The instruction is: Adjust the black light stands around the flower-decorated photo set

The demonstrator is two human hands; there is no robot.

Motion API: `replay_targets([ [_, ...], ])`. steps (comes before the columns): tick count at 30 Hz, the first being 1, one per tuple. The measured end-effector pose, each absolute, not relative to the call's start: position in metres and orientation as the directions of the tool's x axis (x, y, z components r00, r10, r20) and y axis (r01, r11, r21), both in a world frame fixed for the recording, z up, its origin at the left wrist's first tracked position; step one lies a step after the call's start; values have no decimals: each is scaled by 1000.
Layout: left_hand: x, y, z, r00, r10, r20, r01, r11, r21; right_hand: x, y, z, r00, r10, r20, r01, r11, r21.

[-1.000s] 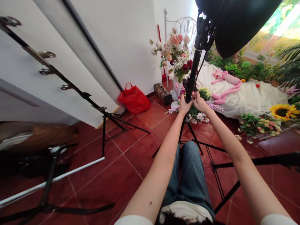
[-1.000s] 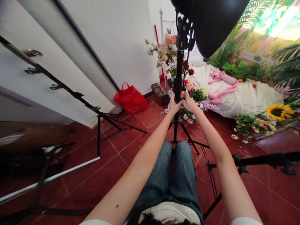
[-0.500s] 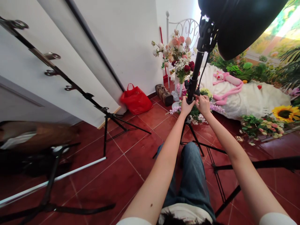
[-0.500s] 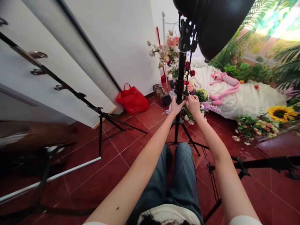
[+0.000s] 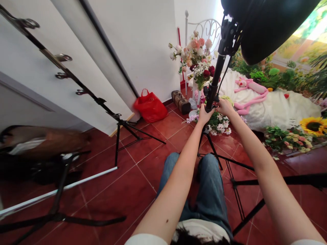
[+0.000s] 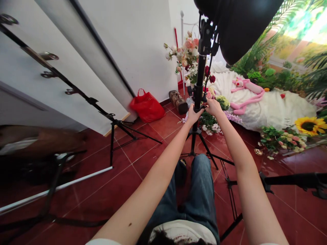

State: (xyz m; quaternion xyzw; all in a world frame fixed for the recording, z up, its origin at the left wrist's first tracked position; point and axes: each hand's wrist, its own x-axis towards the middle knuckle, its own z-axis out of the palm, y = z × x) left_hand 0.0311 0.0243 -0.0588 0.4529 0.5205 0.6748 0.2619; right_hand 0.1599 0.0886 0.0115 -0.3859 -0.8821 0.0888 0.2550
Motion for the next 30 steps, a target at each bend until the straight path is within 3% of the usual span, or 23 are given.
replay_targets([
  [3, 29, 22, -56, -434, 831, 347, 126, -326, 937, 164, 66, 1, -486, 768, 417, 565, 640, -520],
  [5, 29, 21, -56, -432, 827, 358, 133, -335, 933, 173, 35, -15, -408, 805, 430, 441, 586, -680],
  [7, 29, 22, -57, -439, 820, 368, 139, -343, 929, 190, -6, -35, -402, 822, 403, 344, 543, -766],
  [8, 29, 22, -57, -441, 817, 372, 140, -347, 928, 202, -29, -46, -394, 855, 337, 197, 437, -878],
  [10, 30, 23, -59, -443, 817, 371, 136, -347, 928, 231, -76, -65, -364, 914, 177, 42, 206, -978],
  [15, 29, 26, -63, -434, 826, 360, 131, -337, 932, 322, -177, -105, -81, 995, -56, -15, -58, -998],
  [19, 29, 26, -65, -461, 798, 389, 176, -347, 921, 386, -234, -137, 210, 967, -142, -34, -138, -990],
  [24, 48, 5, -69, -560, 701, 443, 361, -275, 891, 427, -280, -164, 625, 755, -198, -199, -91, -976],
  [27, 78, -21, -82, -649, 642, 407, 440, -120, 890, 437, -290, -155, 699, 680, -221, -262, -43, -964],
  [30, 122, -45, -104, -736, 616, 280, 431, 107, 896, 447, -291, -135, 732, 652, -198, -266, 6, -964],
])
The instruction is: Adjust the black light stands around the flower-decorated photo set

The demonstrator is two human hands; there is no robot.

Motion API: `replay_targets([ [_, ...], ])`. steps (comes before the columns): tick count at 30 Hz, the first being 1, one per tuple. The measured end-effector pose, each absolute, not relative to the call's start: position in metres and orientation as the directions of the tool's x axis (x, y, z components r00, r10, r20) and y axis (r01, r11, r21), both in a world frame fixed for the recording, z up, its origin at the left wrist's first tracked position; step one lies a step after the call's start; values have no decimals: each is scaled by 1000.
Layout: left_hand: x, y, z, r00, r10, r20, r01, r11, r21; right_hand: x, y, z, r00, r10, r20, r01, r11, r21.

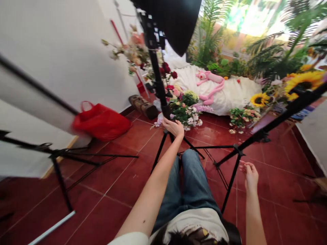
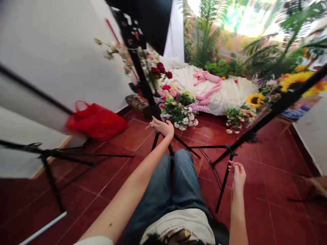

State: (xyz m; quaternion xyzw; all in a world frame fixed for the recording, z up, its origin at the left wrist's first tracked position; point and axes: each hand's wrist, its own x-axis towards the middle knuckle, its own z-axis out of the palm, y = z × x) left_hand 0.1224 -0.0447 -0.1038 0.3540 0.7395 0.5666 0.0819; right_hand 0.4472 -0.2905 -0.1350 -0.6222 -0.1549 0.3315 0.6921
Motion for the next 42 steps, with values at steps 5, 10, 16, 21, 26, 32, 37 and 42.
replay_targets([
  [5, 237, -63, -118, -395, 908, 138, 343, 7, 939, 464, -292, -105, 770, 623, -135, -224, 66, -972],
  [10, 389, -76, -72, 323, 873, 366, -140, -339, 930, 472, -309, -88, 777, 622, -97, -201, 98, -975],
  [16, 505, -91, -12, 455, 792, 407, -384, -238, 892, 473, -344, -98, 778, 622, -94, -187, 87, -978],
  [21, 508, -86, -5, 552, 762, 339, -342, -164, 925, 475, -338, -102, 745, 631, -217, -348, 89, -933],
  [26, 496, -87, 2, 610, 734, 299, -286, -148, 947, 485, -285, -62, 385, 881, -277, -745, 119, -656],
  [32, 497, -92, 3, 603, 748, 275, -284, -121, 951, 493, -226, -22, 123, 992, -28, -960, 112, -258],
  [37, 498, -95, 3, 589, 763, 268, -303, -99, 948, 500, -207, -19, 145, 988, -45, -989, 143, -49],
  [42, 495, -96, 6, 586, 769, 257, -297, -91, 951, 504, -203, -18, 157, 984, -88, -987, 152, -56],
])
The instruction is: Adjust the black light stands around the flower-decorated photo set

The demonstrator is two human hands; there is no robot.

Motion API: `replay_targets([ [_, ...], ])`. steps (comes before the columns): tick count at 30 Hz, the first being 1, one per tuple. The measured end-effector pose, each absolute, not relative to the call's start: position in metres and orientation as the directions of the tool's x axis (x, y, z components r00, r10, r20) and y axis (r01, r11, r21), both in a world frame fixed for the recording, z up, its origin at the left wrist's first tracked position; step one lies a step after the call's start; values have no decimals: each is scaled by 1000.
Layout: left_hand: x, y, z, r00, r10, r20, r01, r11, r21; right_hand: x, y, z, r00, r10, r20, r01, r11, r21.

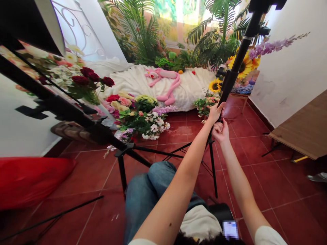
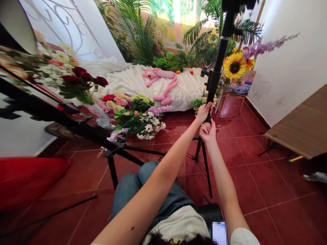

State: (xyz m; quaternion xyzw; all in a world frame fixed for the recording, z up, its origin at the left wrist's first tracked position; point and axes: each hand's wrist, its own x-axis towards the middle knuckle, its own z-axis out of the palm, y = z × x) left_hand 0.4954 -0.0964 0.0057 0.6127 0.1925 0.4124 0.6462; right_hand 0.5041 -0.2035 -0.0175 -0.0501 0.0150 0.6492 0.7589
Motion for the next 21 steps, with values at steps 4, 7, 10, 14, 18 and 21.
replay_targets([
  [4, 496, -96, 5, 581, 768, 270, -296, -109, 949, 501, -205, -14, 171, 976, -134, -984, 164, -63],
  [7, 497, -95, 5, 566, 774, 284, -309, -120, 943, 497, -205, -15, 208, 969, -133, -977, 199, -81],
  [10, 497, -95, 6, 569, 772, 283, -321, -109, 941, 497, -203, -19, 197, 975, -105, -977, 187, -98],
  [14, 495, -97, 9, 575, 768, 281, -314, -110, 943, 501, -202, -23, 160, 983, -87, -981, 149, -122],
  [18, 491, -101, 13, 573, 778, 258, -296, -97, 950, 504, -204, -24, 141, 988, -58, -968, 125, -217],
  [21, 490, -103, 16, 576, 780, 246, -290, -86, 953, 507, -206, -25, 134, 987, -92, -944, 99, -316],
])
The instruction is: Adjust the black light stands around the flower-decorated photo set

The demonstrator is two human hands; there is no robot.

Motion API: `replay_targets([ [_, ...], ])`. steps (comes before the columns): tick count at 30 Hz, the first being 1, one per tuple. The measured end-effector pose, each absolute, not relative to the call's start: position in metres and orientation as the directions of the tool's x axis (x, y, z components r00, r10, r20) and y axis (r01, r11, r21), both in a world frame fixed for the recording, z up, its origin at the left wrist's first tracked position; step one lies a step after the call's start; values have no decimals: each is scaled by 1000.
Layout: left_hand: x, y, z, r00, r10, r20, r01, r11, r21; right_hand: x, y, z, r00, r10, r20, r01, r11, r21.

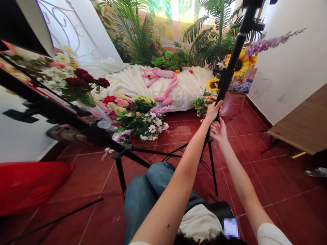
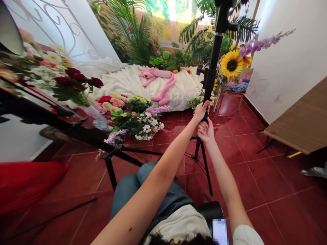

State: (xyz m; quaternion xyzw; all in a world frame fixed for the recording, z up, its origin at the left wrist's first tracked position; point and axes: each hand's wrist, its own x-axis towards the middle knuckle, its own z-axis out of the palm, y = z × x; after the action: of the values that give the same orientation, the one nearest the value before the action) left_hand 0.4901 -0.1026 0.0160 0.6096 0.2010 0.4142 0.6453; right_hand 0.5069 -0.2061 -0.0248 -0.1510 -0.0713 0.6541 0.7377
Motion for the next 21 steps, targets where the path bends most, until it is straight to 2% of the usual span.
replay_targets([
  [3, 490, -103, 18, 571, 783, 246, -293, -86, 952, 513, -207, -25, 110, 987, -121, -871, 37, -489],
  [5, 490, -103, 18, 564, 787, 249, -299, -86, 950, 518, -208, -25, 118, 985, -127, -738, 1, -675],
  [6, 491, -103, 17, 562, 789, 250, -299, -88, 950, 520, -208, -24, 157, 979, -131, -611, -8, -791],
  [7, 491, -103, 17, 562, 788, 250, -296, -90, 951, 522, -209, -23, 237, 964, -121, -410, -14, -912],
  [8, 491, -102, 16, 564, 787, 252, -291, -96, 952, 525, -210, -22, 337, 938, -82, -158, -30, -987],
  [9, 491, -102, 15, 567, 783, 256, -285, -105, 953, 528, -213, -19, 431, 902, -16, 88, -60, -994],
  [11, 491, -100, 13, 576, 772, 270, -275, -128, 953, 534, -220, -13, 529, 832, 165, 481, -134, -866],
  [14, 492, -99, 10, 576, 763, 293, -279, -153, 948, 544, -234, 4, 444, 808, 387, 806, -172, -566],
  [16, 493, -98, 9, 572, 765, 297, -283, -157, 946, 550, -241, 18, 345, 798, 494, 916, -171, -362],
  [17, 493, -98, 9, 571, 765, 297, -281, -157, 947, 553, -243, 26, 316, 783, 536, 935, -161, -317],
  [21, 493, -96, 7, 573, 763, 298, -268, -169, 948, 564, -234, 70, 275, 630, 726, 954, -87, -287],
])
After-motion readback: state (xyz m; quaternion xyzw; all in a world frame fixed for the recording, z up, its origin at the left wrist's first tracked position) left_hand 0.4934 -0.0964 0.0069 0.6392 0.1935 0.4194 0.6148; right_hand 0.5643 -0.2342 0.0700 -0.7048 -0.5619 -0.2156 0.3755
